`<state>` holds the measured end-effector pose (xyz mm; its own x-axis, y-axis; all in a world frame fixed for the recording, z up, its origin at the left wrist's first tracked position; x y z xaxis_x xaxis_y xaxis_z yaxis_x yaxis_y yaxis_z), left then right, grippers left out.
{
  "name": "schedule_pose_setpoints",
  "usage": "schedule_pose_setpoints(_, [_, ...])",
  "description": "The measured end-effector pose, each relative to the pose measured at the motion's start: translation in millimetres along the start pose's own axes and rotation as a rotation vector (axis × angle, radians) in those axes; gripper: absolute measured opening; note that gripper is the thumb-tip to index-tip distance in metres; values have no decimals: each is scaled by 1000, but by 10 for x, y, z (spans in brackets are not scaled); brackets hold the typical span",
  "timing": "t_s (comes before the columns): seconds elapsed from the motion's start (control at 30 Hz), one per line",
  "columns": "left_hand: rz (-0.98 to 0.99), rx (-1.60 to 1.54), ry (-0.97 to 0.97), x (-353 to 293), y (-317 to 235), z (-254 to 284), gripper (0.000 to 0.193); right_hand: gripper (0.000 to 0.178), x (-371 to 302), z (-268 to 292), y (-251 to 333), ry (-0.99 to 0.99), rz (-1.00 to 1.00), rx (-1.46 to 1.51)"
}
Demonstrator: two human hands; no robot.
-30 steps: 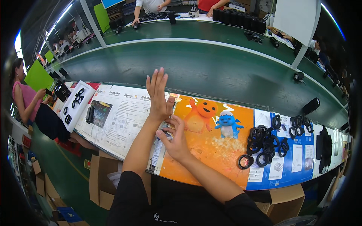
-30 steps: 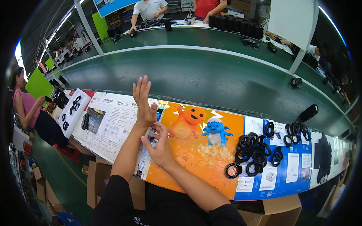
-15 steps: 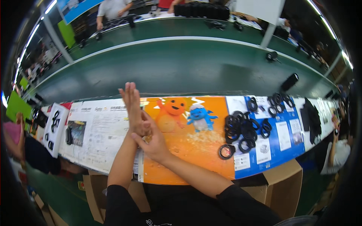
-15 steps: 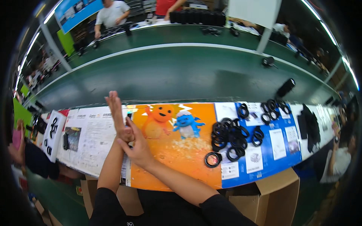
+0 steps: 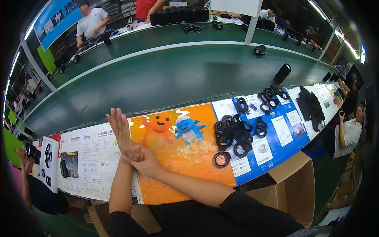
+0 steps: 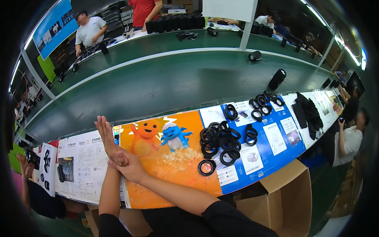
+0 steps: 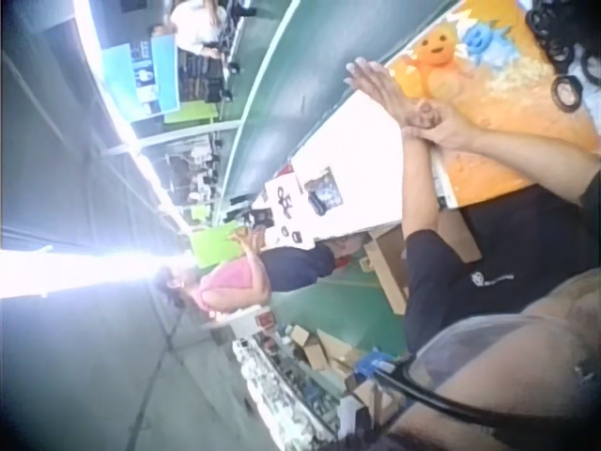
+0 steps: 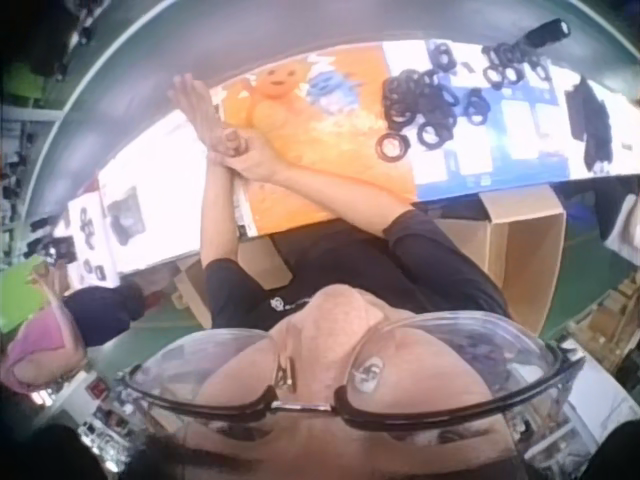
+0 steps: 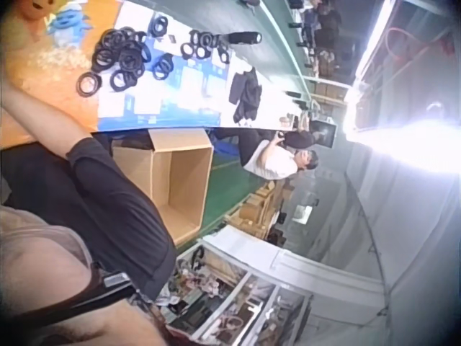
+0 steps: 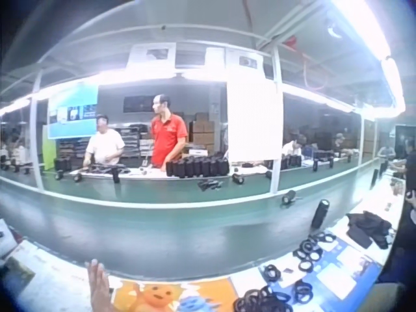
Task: Assembling rubber rings onto a cylindrical electronic component on a factory production line.
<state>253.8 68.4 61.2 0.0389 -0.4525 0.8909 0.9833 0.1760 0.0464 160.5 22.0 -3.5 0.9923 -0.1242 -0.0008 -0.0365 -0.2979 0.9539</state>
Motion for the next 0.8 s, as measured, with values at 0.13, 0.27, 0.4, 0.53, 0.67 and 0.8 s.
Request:
schedule_pose_setpoints(0.13, [62,44,37,19,-37,68,86,36,10,4,34,-5,-157,-93])
schedule_pose_setpoints(0.27, [44,66,33,-10,2,45,82,35,-18,-34,77,-84,26,-67])
schedule_pose_setpoints(0.4, [3,197,29,-318,309,-34,81,48,-36,-66,19,-3,-15,-24])
schedule_pose_setpoints(0.53, [53,162,15,-265,129,14,88,70,-55,-59,70,2,171,96])
schedule_pose_setpoints(0.67, [58,-36,-60,-119,8,115,96,83,-64,-82,193,70,304,12])
schedule_pose_setpoints(0.8, [92,-77,-104,-200,25,94,94,76,-111,-69,260,3,414,-32])
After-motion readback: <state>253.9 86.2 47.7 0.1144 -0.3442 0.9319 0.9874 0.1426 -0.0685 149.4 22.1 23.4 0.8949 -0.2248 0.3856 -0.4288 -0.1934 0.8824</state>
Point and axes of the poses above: each hand's wrist, its own x-axis towards the middle knuckle, its own z-axis out of the back of the hand, y = z × x, the point moved 3 cm from there along x, towards the middle knuckle, and after that the axes turned 11 degrees about -z, right-handed, at the moved point
